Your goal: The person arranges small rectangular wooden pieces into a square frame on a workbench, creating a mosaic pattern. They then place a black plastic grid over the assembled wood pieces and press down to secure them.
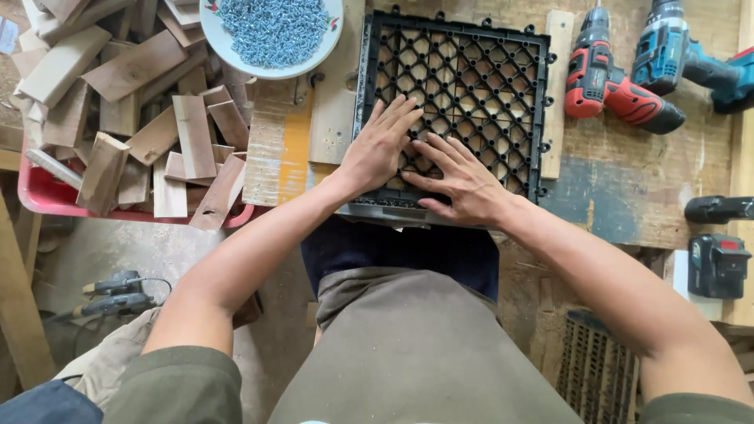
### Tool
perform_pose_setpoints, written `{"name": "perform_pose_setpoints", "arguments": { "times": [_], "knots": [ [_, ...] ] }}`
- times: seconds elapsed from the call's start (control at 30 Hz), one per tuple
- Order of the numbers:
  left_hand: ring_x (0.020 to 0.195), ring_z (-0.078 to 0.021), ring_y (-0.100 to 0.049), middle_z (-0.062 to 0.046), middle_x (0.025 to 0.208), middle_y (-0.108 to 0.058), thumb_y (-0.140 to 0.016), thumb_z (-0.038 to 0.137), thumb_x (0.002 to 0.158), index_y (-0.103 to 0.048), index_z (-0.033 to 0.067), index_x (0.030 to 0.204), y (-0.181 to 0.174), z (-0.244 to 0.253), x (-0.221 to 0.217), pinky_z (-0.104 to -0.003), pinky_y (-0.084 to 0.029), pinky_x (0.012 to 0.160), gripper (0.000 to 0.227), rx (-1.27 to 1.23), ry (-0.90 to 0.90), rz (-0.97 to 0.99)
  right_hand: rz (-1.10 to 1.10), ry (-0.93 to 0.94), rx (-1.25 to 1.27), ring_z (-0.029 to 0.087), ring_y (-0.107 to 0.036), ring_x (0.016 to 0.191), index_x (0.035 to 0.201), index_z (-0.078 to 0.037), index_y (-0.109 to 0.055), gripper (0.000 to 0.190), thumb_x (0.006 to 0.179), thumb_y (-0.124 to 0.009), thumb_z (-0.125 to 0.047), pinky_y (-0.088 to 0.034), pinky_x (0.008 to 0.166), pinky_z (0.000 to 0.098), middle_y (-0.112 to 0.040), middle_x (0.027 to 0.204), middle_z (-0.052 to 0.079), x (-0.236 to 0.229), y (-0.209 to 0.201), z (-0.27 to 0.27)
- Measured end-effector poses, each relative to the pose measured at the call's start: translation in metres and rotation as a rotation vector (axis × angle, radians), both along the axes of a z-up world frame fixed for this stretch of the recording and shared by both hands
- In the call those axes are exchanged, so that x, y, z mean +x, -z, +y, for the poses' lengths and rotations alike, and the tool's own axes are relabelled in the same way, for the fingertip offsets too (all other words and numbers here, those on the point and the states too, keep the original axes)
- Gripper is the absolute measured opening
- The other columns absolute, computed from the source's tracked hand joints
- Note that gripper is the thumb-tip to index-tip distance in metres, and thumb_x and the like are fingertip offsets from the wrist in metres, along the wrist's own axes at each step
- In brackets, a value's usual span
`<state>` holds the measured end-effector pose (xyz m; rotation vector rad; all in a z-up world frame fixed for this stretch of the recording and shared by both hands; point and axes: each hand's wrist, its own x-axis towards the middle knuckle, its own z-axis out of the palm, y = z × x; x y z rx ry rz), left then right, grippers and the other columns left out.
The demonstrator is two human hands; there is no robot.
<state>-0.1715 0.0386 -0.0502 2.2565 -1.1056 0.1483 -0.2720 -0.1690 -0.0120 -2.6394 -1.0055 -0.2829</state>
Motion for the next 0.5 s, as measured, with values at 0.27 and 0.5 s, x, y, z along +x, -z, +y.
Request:
{"name": "perform_pose_setpoints", "arguments": {
  "times": [0.27, 0.5],
  "knots": [
    [0.142, -0.0349, -0.048, -0.012, 0.145, -0.06, -0.067, 0.019, 0.099, -0.064, 0.0114, 0.137, -0.002, 0.08, -0.025, -0.055, -0.034, 0.118, 0.039, -0.359, 0.246, 0.123, -0.173, -0.061, 0.053, 0.044, -0.048, 0.141, 0.132, -0.024, -0.07, 0.046, 0.097, -0.063, -0.053, -0.035, 0.113, 0.0616, -0.053, 0.152, 0.02, -0.001, 0.001, 0.004],
    [0.12, -0.0456, -0.065, -0.027, 0.129, -0.068, -0.069, 0.005, 0.097, -0.073, -0.0043, 0.113, 0.008, 0.107, -0.041, -0.049, -0.059, 0.09, 0.019, -0.353, 0.339, -0.305, -0.409, -0.083, 0.048, 0.036, -0.07, 0.115, 0.115, -0.01, -0.073, 0.031, 0.098, -0.067, -0.036, -0.059, 0.092, 0.043, -0.07, 0.124, 0.02, -0.014, 0.004, 0.009]
  ]
}}
